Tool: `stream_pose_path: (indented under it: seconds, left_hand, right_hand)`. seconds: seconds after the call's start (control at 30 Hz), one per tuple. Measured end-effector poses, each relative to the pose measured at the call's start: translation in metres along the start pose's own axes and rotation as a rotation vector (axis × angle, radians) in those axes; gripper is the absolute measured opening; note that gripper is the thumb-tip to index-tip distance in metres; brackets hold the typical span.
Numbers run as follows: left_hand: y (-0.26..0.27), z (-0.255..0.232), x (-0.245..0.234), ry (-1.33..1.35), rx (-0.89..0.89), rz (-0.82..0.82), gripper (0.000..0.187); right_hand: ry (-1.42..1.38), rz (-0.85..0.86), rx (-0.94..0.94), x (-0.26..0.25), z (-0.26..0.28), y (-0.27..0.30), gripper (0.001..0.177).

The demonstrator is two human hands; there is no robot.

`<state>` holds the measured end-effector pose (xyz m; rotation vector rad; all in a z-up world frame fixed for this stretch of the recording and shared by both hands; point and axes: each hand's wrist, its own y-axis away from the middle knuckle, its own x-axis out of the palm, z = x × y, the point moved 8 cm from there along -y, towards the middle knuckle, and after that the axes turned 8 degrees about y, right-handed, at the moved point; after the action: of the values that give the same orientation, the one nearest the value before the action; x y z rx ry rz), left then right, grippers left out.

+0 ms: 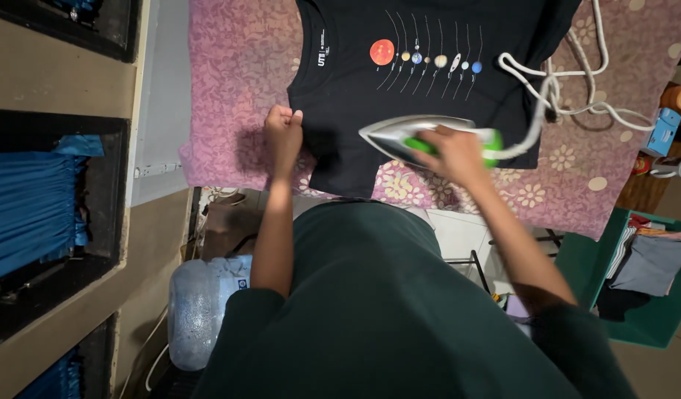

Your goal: Ironing a pair of shorts and a black t-shirt on a flat surface.

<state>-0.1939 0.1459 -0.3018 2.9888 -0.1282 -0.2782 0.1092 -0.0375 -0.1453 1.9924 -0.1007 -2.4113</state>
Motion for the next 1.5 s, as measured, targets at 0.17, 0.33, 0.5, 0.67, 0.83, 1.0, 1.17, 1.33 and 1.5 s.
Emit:
stream_pose_path:
  seconds: [0.17,0.33,0.5,0.67,0.83,1.0,1.17,1.33,1.5]
  left_hand:
    - [-0.002,-0.015,-0.002,-0.036,0.128,-0.008,0.019]
    - [-0.012,-0.023,-0.014,-0.261,0.13,-0.022,0.022]
    - [-0.01,-0.022,-0.011,-0.33,0.106,-0.009,0.019]
    - [-0.011,-0.029,-0.011,-0.329,0.014,-0.003,0.017]
    - [-0.015,-0.052,0.013,-0.42,0.062,0.058,0.034]
    - [-0.058,-0.067,0.058,-0.335,0.329,-0.006,0.049]
    - [-0.132,-0.065,0.105,-0.221,0.266,-0.052,0.049]
    - [-0.218,-0.037,0.131,-0.441,0.434,-0.344,0.054]
    - [-0.201,-0.078,0.119,-0.394,0.178,-0.212,0.023]
  right_hand:
    - [-0.024,-0.103,-0.046,0.003,0.076,-0.064,0.03]
    - [-0.029,-0.205,0.023,0.01,0.059,-0.064,0.037]
    - [-0.108,-0.379,0.512,-0.017,-0.092,0.025,0.036]
    - [0.071,-0.504,0.773,-0.026,-0.215,0.112,0.029]
    - [-0.07,-0.143,0.582,-0.009,-0.189,0.059,0.036]
    - [-0.146,-0.084,0.215,-0.011,-0.049,-0.069,0.041]
    - [-0.096,-0.134,0.109,-0.017,0.017,-0.125,0.037]
    - [-0.091,-0.312,0.284,-0.034,-0.049,-0.103,0.037]
    - [0.126,-0.441,0.651,-0.036,-0.194,-0.035,0.037]
